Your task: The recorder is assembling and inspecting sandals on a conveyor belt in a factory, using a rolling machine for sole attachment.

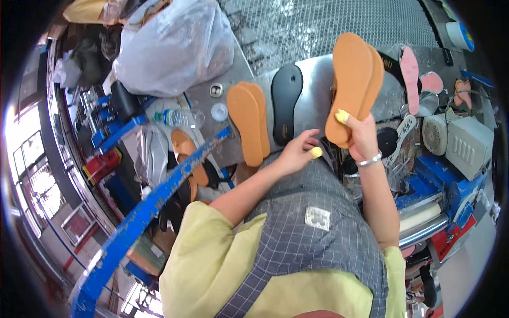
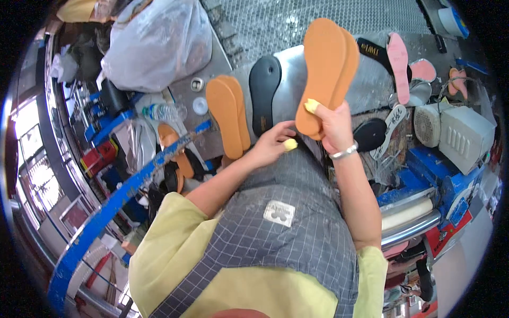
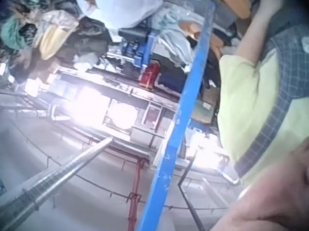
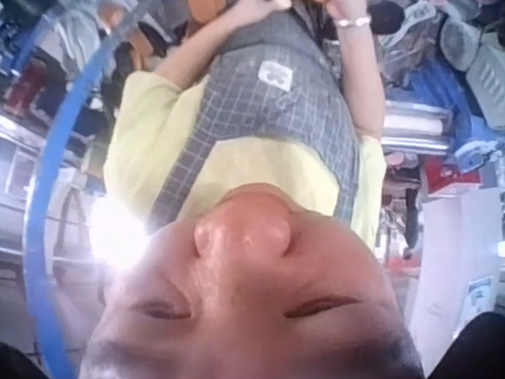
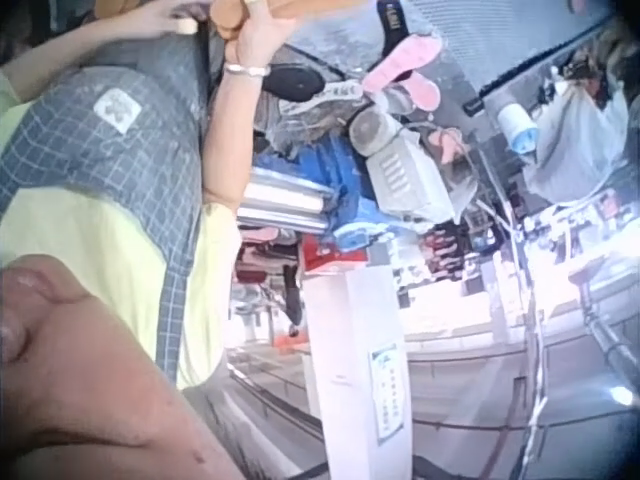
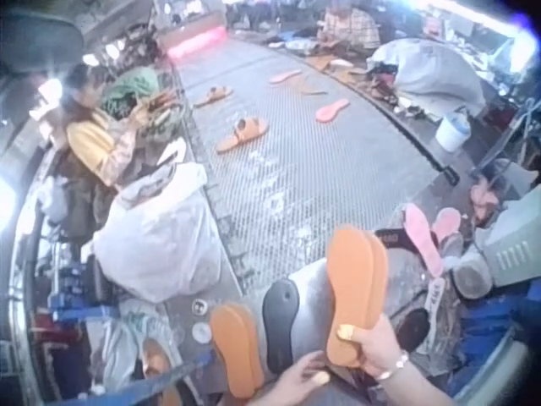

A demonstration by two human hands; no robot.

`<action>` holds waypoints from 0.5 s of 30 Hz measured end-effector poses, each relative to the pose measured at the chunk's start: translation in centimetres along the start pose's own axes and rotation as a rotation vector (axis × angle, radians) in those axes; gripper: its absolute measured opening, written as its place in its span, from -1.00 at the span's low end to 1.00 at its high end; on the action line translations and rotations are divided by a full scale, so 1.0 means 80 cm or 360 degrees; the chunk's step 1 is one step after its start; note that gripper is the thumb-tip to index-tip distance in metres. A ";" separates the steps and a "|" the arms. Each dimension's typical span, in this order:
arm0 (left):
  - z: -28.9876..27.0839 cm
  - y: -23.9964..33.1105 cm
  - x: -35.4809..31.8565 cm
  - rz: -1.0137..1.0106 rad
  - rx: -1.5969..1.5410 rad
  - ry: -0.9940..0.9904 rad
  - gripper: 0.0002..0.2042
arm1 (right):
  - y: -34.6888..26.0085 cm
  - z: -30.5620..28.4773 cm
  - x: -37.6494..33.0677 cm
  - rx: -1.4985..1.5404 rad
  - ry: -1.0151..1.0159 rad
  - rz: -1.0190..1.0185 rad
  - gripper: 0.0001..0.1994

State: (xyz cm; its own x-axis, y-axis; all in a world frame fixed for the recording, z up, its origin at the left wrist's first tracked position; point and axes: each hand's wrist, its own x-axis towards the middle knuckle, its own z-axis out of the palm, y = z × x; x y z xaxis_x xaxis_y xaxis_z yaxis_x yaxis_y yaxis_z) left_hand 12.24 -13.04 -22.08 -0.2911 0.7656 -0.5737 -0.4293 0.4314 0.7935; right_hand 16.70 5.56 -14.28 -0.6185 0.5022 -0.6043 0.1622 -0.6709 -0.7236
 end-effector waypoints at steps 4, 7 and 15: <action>-0.016 -0.022 -0.087 -0.0204 -0.0078 0.0128 -0.57 | 0.068 0.011 -0.010 -0.0087 -0.0114 0.0156 -0.76; -0.031 -0.048 -0.131 -0.0103 -0.0190 0.0427 -0.65 | 0.097 0.021 -0.023 -0.0152 -0.0193 0.0180 -0.75; -0.055 -0.128 -0.196 -0.0260 -0.0160 0.1420 -0.70 | 0.088 0.064 -0.036 -0.0167 -0.0181 0.0105 -0.75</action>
State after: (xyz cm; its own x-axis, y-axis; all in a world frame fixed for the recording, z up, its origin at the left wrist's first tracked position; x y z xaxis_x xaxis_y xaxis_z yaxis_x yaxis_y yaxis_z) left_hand 17.44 -31.53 -22.10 -0.7552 0.0275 -0.6549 -0.5837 0.4265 0.6909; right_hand 15.71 -3.42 -15.91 -0.6858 0.3898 -0.6146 0.2812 -0.6369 -0.7178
